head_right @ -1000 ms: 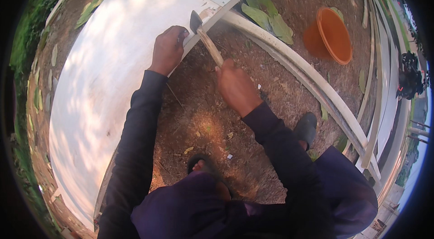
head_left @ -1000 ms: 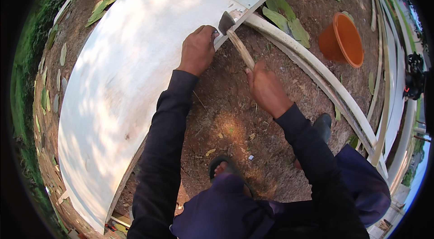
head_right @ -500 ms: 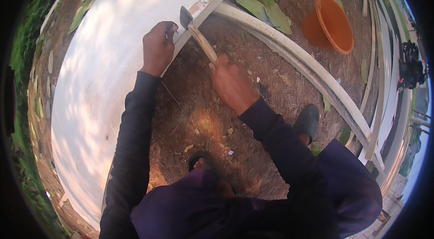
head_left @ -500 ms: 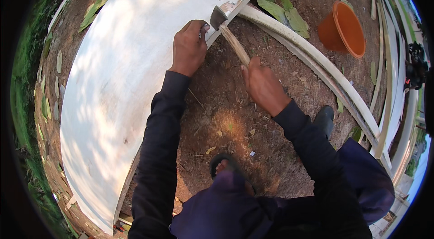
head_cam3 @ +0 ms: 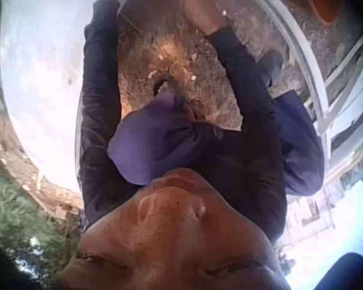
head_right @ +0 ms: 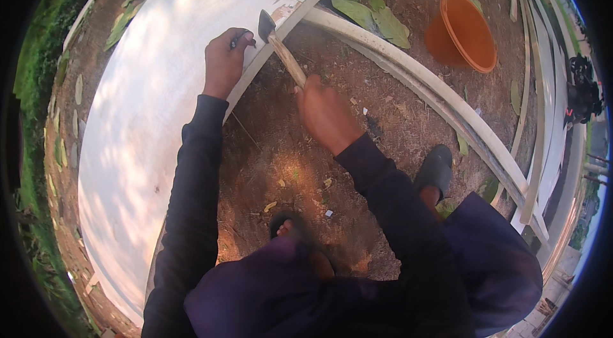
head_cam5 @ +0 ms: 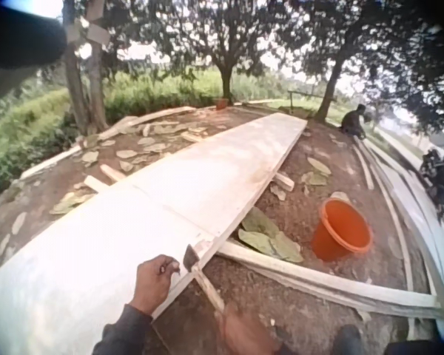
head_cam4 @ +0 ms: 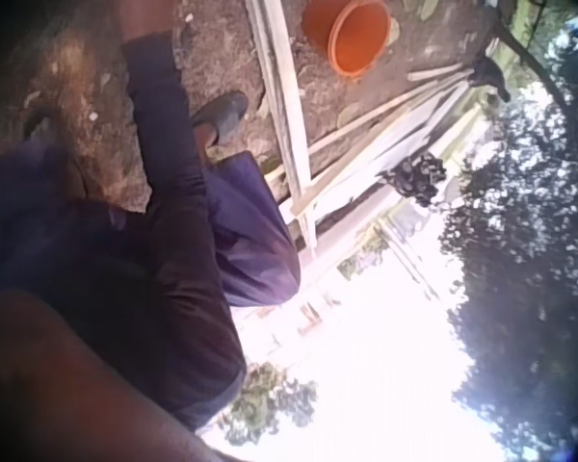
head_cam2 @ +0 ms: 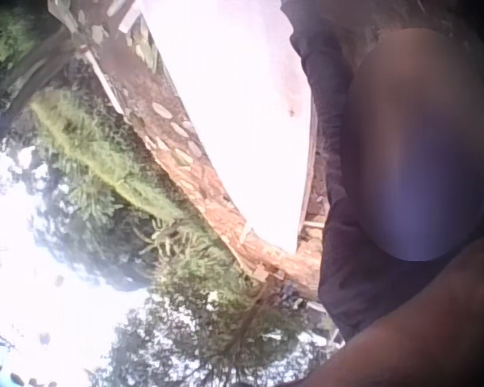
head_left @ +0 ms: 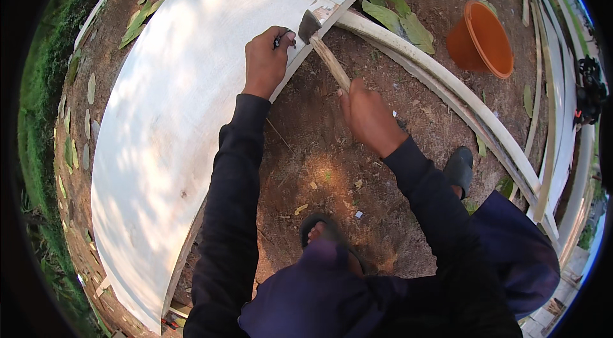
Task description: The person hammers nails into a curved white board resting on wooden supports outdoors. They repeatedly pick up nails, position them, and strike with a hammer, moving along the board's edge.
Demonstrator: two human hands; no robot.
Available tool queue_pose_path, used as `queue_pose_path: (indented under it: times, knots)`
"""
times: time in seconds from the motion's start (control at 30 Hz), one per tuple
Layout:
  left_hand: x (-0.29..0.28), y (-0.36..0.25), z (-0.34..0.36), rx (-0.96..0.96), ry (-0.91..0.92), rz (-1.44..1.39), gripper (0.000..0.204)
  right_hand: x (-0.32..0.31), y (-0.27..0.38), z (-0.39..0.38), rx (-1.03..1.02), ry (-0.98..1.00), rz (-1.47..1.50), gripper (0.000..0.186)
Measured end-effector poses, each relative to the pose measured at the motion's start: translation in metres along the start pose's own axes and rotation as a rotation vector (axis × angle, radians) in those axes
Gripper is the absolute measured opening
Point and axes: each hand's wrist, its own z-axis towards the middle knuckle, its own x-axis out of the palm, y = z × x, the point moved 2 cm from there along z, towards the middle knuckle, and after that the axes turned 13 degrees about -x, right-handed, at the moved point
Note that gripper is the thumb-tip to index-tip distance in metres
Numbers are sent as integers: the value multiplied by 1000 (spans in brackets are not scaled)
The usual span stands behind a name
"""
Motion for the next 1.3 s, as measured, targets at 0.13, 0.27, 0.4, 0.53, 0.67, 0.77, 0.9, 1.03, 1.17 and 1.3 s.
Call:
queue_pose_path:
  times: [0.13, 0.27, 0.4, 0.53, 0.67, 0.77, 0.9, 1.03, 1.17, 1.3]
  knots:
    - [3, 8, -6, 10, -68, -11, 18, -5, 7, 2, 48, 32, 8, 30]
    - [3, 9, -6, 0, -56, -35, 18, -13, 9, 3, 63, 68, 20, 32]
    - [6, 6, -10, -19, -48, 16, 18, -44, 15, 10, 54, 197, 62, 34]
    - [5, 11, -12, 54, -89, 3, 17, -70, 43, 23, -60, 95, -45, 34]
    - [6, 14, -10, 36, -72, -35, 20, -74, 51, 28, -117, 12, -84, 36]
    - [7, 10, -13, 17, -59, 91, 21, -76, 45, 28, -105, 121, -114, 34]
    - [4, 11, -13, 67, -84, -9, 14, -90, 65, 33, -144, 2, -73, 32]
    - [3, 13, -15, 10, -72, -19, 14, -82, 63, 29, -117, 1, -67, 32]
    - [6, 5, -16, 20, -73, 47, 14, -71, 38, 21, -80, 120, -121, 35]
    - [5, 11, -13, 46, -103, 24, 14, -80, 59, 26, -153, -61, -6, 35]
